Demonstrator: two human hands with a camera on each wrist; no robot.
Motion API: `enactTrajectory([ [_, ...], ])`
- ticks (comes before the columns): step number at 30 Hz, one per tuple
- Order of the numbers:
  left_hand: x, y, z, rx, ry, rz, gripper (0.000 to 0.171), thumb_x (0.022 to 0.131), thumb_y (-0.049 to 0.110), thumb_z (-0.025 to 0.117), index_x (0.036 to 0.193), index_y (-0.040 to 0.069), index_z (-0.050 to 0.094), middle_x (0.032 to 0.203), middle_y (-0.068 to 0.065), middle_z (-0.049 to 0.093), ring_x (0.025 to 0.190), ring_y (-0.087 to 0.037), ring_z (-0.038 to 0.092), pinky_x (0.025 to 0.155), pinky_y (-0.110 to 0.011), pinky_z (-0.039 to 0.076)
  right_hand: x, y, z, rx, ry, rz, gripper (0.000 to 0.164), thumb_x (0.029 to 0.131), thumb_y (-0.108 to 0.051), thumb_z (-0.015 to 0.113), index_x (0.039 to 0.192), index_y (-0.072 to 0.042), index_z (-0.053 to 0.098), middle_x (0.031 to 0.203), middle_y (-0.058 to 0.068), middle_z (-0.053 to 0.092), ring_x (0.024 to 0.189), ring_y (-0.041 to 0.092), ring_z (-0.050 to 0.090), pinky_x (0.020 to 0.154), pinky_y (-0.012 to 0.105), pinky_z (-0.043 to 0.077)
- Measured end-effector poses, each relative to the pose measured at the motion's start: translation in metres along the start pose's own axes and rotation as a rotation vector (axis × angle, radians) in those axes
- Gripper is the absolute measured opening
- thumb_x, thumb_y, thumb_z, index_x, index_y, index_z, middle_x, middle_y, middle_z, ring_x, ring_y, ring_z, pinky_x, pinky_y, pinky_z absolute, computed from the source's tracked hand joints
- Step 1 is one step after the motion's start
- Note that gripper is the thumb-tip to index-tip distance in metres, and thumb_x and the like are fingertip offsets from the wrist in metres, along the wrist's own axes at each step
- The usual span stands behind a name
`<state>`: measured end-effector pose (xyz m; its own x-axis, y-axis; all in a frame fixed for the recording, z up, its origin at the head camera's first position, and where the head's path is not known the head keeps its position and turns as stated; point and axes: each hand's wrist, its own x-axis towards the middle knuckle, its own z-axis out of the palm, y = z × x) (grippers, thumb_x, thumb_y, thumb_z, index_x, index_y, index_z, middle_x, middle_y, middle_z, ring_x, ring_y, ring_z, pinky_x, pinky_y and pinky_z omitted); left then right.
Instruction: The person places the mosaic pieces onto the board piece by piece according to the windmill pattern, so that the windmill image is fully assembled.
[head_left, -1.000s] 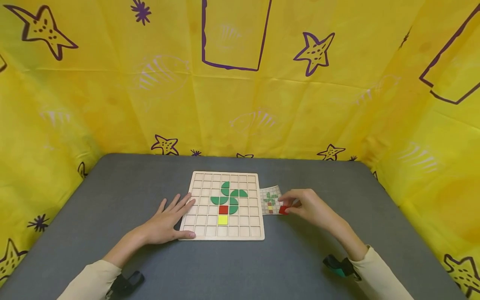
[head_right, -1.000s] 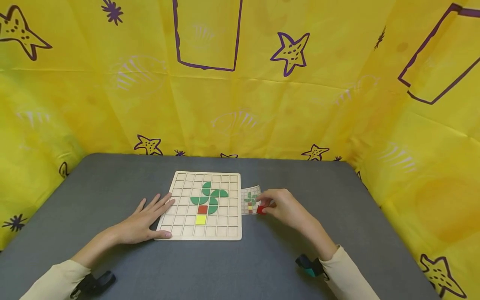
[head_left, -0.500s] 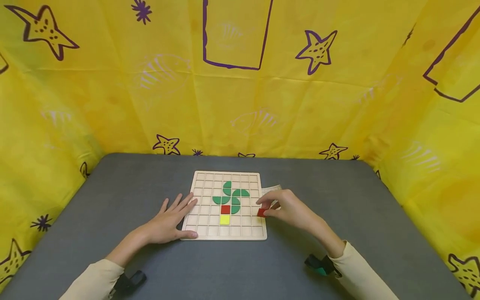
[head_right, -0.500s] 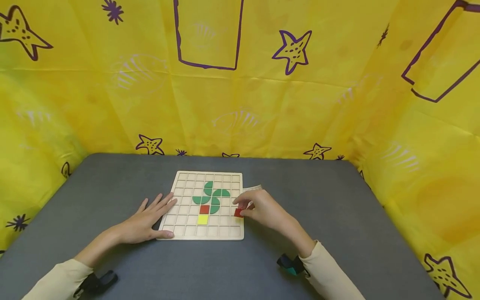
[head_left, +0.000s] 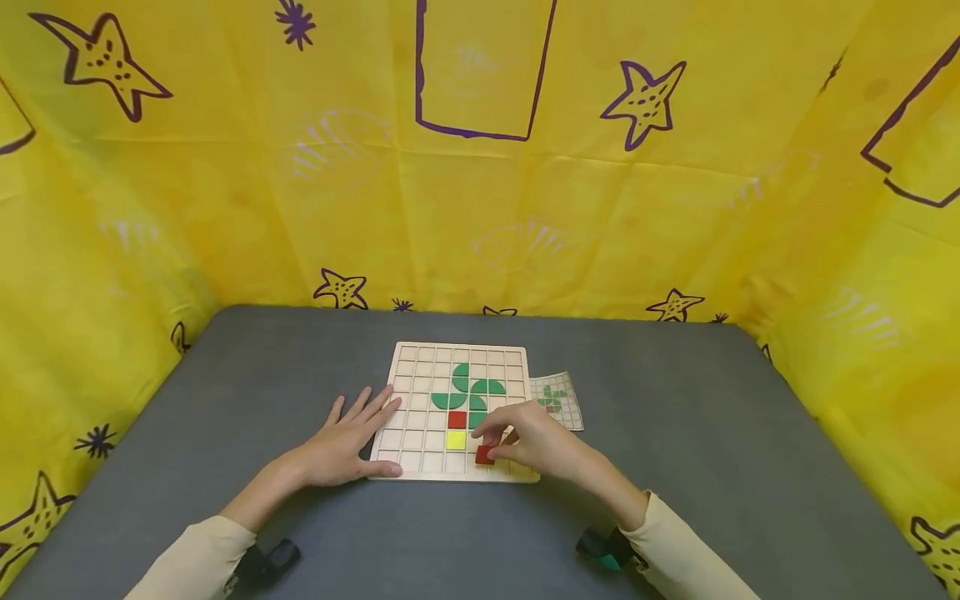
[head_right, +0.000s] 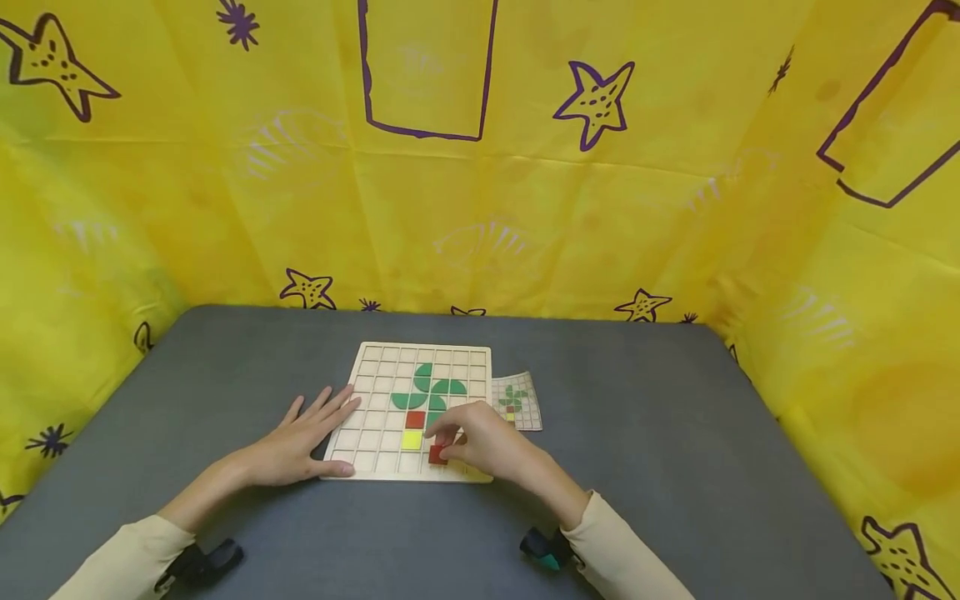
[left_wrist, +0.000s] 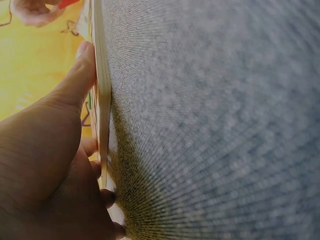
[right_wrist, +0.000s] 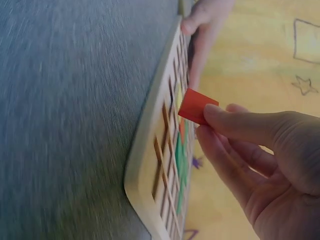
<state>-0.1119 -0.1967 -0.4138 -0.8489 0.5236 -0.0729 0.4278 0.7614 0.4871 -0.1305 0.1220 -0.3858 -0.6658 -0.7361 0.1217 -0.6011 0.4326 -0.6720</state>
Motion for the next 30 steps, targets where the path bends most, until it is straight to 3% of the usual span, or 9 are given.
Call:
enactTrajectory([
  [10,-0.002,-0.002,0.009,-0.012,0.036,0.033,0.101,0.081,0.061,0.069,0.154,0.003,0.028,0.161,-0.021,0.017,0.143,-0.054,0.009,0.106,-0.072,-0.002,0.018,-0.011,0.027,-0.031,-0.021,0.006,0.020,0.082,0.000,0.077,0.101,-0.005,0.074,0.090,-0.002,0.072,0.082,0.003,0.062,0.075,0.018,0.051],
  [19,-0.013,0.002,0.001,0.005,0.018,-0.014,0.102,0.082,0.064,0.066,0.155,0.004,0.026,0.162,-0.018,0.014,0.145,-0.051,0.007,0.107,-0.071,-0.002,0.029,-0.019,0.041,-0.130,-0.007,-0.017,0.013,0.082,-0.006,0.079,0.095,-0.007,0.076,0.086,-0.004,0.073,0.080,0.000,0.063,0.075,0.015,0.050],
  [25,-0.024,0.004,-0.003,0.001,0.038,-0.035,0.101,0.082,0.063,0.066,0.154,0.004,0.027,0.162,-0.018,0.015,0.145,-0.051,0.007,0.107,-0.071,-0.003,0.033,-0.026,0.045,-0.107,0.003,-0.034,0.013,0.082,-0.002,0.078,0.093,-0.007,0.075,0.084,-0.003,0.072,0.077,-0.001,0.063,0.073,0.014,0.050],
  [30,-0.021,0.004,-0.005,0.009,0.039,-0.032,0.101,0.082,0.062,0.067,0.154,0.004,0.027,0.162,-0.018,0.016,0.144,-0.051,0.008,0.107,-0.071,-0.002,0.033,-0.029,0.048,-0.084,0.010,-0.010,0.014,0.081,0.002,0.077,0.092,-0.007,0.075,0.078,-0.005,0.071,0.072,-0.003,0.060,0.070,0.013,0.048],
])
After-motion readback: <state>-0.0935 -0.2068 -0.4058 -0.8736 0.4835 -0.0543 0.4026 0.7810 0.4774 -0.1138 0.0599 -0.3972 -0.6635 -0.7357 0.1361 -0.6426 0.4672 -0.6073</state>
